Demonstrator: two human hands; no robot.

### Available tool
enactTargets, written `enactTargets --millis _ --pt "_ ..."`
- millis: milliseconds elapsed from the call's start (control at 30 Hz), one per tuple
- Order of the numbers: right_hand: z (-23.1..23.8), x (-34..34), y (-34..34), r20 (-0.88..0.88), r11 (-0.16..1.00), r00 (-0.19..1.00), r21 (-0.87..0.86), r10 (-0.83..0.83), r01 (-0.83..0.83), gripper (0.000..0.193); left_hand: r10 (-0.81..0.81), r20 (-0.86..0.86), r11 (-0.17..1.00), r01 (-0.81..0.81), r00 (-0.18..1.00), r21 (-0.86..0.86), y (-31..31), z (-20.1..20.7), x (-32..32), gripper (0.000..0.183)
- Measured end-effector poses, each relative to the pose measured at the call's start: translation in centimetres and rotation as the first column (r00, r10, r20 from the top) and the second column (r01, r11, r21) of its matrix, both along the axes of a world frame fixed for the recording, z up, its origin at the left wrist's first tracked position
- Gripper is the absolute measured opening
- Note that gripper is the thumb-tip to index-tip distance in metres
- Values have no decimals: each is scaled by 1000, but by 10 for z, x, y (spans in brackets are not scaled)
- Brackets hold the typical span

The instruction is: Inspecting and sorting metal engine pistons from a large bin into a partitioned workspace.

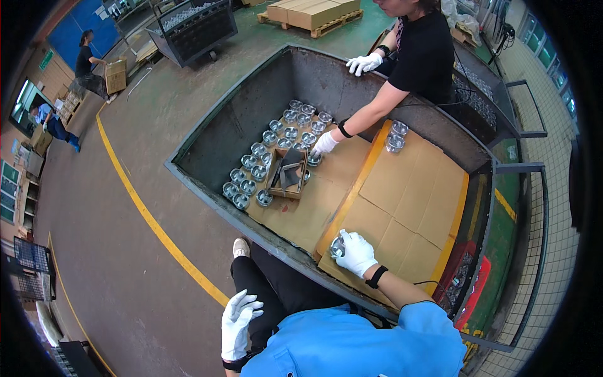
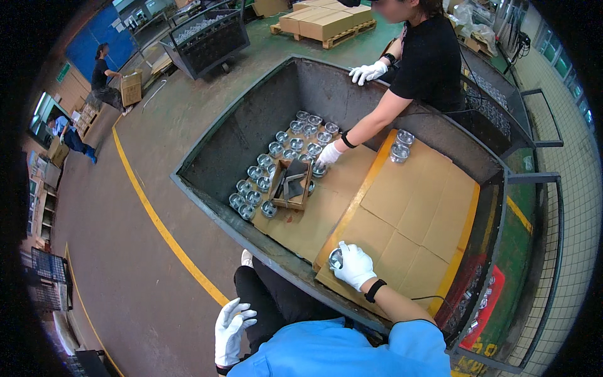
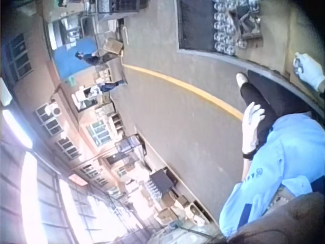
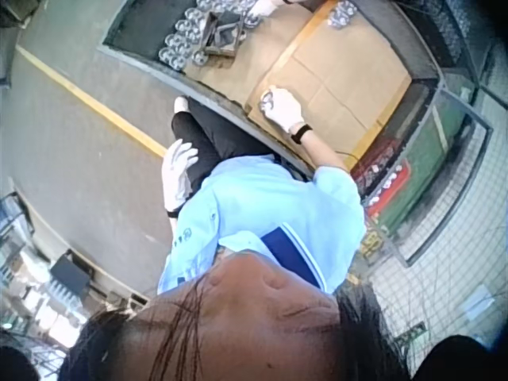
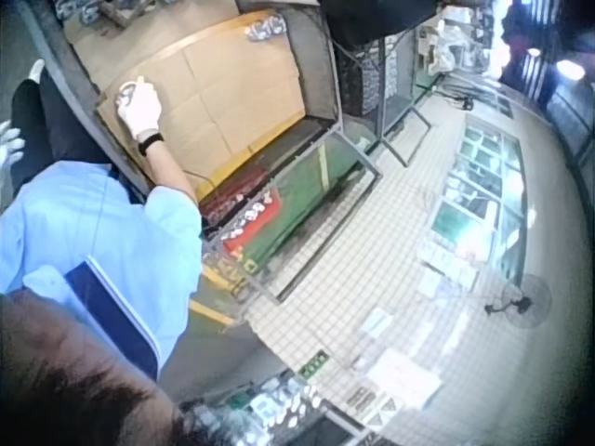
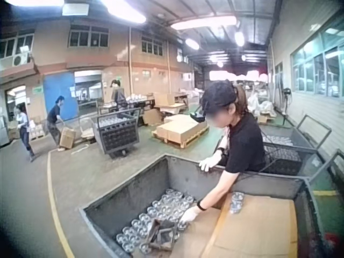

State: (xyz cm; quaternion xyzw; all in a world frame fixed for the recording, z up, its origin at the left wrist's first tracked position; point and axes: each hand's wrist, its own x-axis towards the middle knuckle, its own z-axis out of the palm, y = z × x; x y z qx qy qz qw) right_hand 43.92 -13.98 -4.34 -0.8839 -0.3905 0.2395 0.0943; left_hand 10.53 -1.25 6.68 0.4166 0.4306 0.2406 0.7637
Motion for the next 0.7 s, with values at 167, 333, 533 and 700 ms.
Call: enactTargets --millis 167,333,533,700 --pt "0 -1 3 -13 1000 1000 17 0 1 73 -61 -6 998 61 998 -16 1 0 4 54" --pt "-2 -7 3 22 999 999 0 -49 49 72 -91 -3 995 91 996 -43 9 -9 -1 54" --pt "-4 -6 5 61 997 995 -27 -75 77 70 -111 3 988 111 994 -109 18 -40 -13 50" --pt "31 3 17 137 997 990 -82 18 -7 78 -175 -87 975 160 981 -154 29 -80 -23 50"
